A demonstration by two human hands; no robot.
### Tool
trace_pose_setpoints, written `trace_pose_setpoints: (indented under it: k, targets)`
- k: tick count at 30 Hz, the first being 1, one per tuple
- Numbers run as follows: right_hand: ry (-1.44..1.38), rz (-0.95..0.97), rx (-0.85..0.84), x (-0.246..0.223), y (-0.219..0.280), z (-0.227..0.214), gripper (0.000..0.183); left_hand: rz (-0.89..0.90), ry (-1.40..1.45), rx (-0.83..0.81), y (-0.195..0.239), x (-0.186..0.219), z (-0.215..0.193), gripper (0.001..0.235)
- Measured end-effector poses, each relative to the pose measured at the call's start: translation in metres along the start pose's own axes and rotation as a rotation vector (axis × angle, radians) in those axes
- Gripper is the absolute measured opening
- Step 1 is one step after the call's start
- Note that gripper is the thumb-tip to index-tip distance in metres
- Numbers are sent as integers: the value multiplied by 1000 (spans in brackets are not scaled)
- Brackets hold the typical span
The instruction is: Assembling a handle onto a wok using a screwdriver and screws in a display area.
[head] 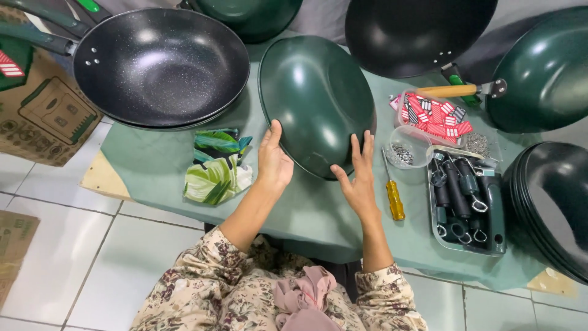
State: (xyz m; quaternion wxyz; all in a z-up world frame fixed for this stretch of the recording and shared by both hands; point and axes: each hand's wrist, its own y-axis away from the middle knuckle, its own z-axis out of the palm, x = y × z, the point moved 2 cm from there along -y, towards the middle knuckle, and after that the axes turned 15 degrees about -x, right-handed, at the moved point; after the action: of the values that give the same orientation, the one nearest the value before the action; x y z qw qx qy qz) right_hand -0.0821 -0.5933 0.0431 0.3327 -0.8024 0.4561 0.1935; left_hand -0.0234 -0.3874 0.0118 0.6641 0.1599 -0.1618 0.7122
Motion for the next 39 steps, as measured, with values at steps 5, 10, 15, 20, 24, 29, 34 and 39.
trace_pose_setpoints:
  k: [5, 10, 15, 20, 24, 29, 34, 39]
  targets:
    - [-45, 1, -32, 12, 4, -12, 74, -115, -23, 29, 29, -3, 4, 21]
    - [-55, 57, -15, 20, 14, -27, 66, -266, -86, -11, 60, -17, 6, 27]
    - [-108, 85, 31, 31, 13, -34, 62, -369, 11, -152, 78, -30, 8, 17]
    - [-78, 45, 38, 41, -6, -33, 63, -342, 18, -168, 65, -34, 5, 11]
    - [-64, -10, 48, 47, -23, -36, 59, -297, 34, -128, 51, -50, -3, 16]
    - [-34, -19, 76, 49, -42, -41, 57, -269, 45, -122, 33, -51, 13, 23]
    - [-34, -11, 89, 52, -45, -46, 55, -266, -54, -166, 20, -59, 11, 17]
    - [33, 5, 202, 86, -42, -72, 26, -300, -55, -285, 26, -47, 29, 27]
